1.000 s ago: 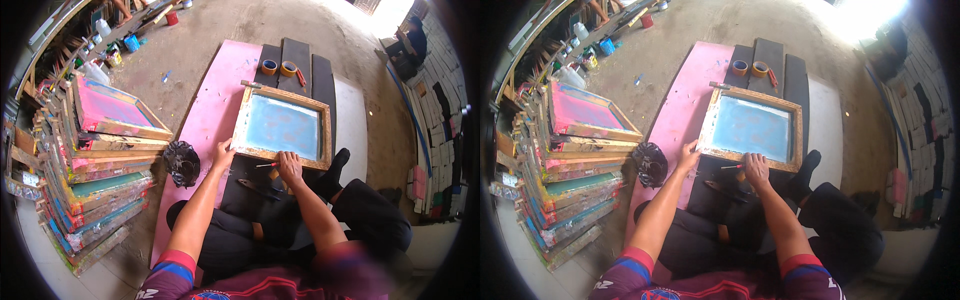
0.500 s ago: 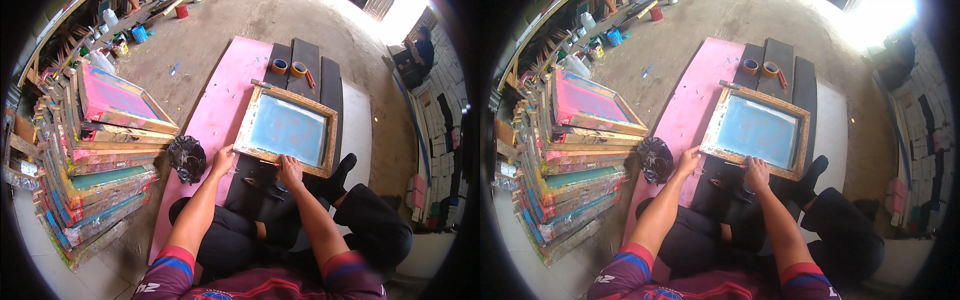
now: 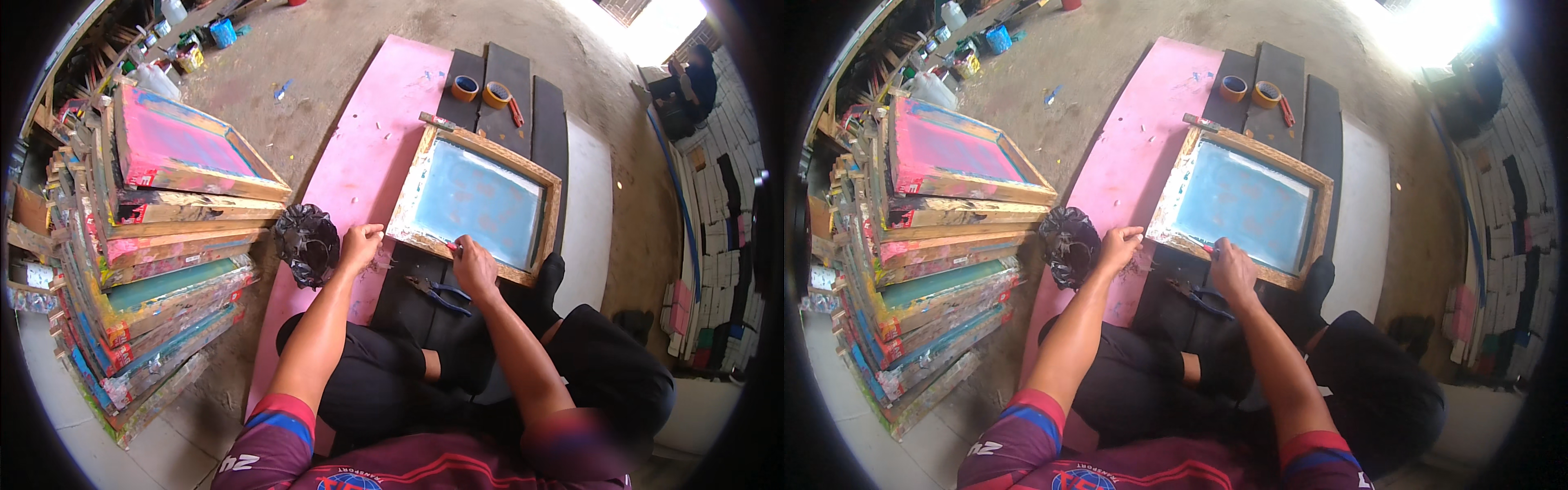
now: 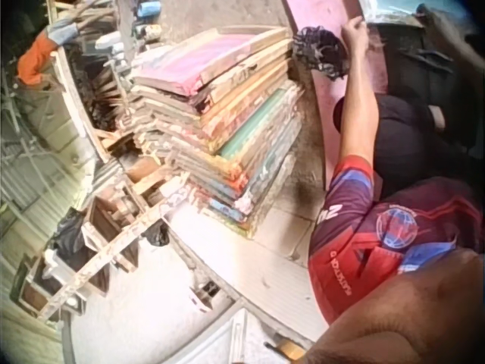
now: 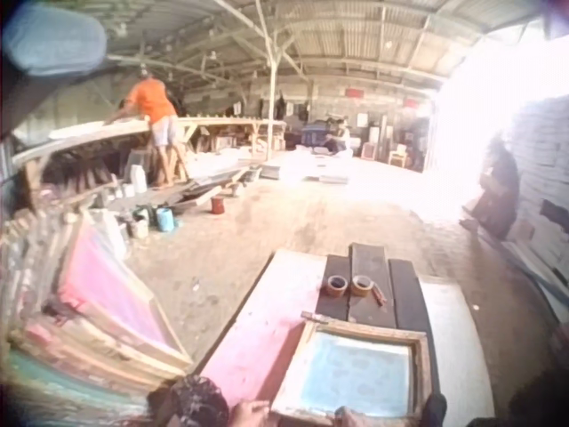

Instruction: The person sits on the floor and uses pliers to remove staples from the edge of a wooden frame with a blue screen. They repeatedly grip and pull staples along the frame's perimeter, placing removed staples into a nearby black plastic bag.

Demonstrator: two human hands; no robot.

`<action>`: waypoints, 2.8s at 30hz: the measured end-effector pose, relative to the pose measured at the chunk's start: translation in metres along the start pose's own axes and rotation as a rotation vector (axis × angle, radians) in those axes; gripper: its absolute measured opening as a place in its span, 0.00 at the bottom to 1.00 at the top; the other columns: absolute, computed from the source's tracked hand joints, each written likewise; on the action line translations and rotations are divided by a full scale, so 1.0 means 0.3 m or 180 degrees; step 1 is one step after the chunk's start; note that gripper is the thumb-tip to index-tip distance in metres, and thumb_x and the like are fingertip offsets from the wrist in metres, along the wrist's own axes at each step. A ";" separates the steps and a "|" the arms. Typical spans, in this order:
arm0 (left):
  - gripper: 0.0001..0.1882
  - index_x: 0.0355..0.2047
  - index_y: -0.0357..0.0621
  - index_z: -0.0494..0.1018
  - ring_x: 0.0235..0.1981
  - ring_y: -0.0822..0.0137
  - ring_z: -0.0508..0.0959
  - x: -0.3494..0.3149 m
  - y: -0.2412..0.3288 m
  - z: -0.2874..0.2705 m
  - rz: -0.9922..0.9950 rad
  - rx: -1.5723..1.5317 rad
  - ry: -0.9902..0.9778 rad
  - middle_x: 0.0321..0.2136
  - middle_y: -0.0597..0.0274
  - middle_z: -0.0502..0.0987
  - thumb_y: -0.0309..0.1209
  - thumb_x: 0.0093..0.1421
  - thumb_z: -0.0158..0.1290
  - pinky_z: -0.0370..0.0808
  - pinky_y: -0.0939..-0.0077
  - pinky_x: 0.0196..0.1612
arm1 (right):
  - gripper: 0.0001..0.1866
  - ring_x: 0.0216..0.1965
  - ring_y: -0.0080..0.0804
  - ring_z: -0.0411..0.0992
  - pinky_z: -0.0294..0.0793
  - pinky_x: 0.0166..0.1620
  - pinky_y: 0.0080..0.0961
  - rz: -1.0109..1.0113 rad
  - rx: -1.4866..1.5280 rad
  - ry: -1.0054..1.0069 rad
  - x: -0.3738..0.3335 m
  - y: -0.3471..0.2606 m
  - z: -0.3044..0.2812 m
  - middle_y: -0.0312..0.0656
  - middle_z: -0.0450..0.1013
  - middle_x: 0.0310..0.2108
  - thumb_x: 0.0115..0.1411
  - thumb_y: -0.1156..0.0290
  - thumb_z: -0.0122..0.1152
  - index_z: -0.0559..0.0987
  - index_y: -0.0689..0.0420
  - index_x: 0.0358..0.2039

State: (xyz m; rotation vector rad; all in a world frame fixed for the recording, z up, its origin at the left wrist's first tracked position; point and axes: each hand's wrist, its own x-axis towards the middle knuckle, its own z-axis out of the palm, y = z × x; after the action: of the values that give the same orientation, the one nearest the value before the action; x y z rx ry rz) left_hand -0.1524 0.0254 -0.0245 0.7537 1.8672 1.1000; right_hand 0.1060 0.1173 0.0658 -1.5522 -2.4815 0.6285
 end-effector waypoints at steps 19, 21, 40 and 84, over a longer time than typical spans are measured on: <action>0.16 0.48 0.33 0.82 0.31 0.74 0.81 0.075 0.014 -0.056 -0.0148 0.0007 -0.0535 0.35 0.56 0.86 0.31 0.63 0.62 0.78 0.76 0.34 | 0.17 0.42 0.57 0.80 0.78 0.43 0.50 -0.0068 0.0441 -0.1085 0.028 -0.171 0.073 0.53 0.80 0.43 0.67 0.61 0.59 0.77 0.51 0.53; 0.17 0.49 0.32 0.82 0.33 0.73 0.81 0.070 0.003 -0.050 -0.0073 -0.0003 -0.0486 0.37 0.56 0.86 0.30 0.63 0.62 0.78 0.76 0.37 | 0.17 0.43 0.57 0.79 0.78 0.44 0.50 0.0079 0.0540 -0.1401 0.039 -0.180 0.061 0.55 0.80 0.44 0.67 0.63 0.58 0.76 0.49 0.55; 0.18 0.53 0.26 0.77 0.43 0.69 0.81 0.077 -0.054 -0.016 -0.0489 -0.0295 -0.0716 0.46 0.53 0.83 0.29 0.69 0.53 0.77 0.74 0.47 | 0.12 0.44 0.59 0.78 0.77 0.45 0.49 0.0011 0.0642 -0.0989 0.020 -0.193 0.081 0.55 0.78 0.49 0.68 0.66 0.58 0.76 0.52 0.50; 0.11 0.49 0.35 0.72 0.41 0.61 0.83 -0.028 0.026 0.129 -0.1810 -0.3188 0.0218 0.40 0.55 0.78 0.29 0.72 0.47 0.83 0.68 0.46 | 0.21 0.36 0.55 0.80 0.79 0.40 0.43 -0.0076 0.0418 -0.1176 0.048 -0.267 0.096 0.53 0.80 0.36 0.65 0.72 0.59 0.80 0.46 0.59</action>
State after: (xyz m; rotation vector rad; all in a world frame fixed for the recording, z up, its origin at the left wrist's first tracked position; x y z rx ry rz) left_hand -0.1139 0.0375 -0.0255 -0.3673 1.1892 1.4417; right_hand 0.0237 0.0921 0.0723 -1.4669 -2.6386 1.1415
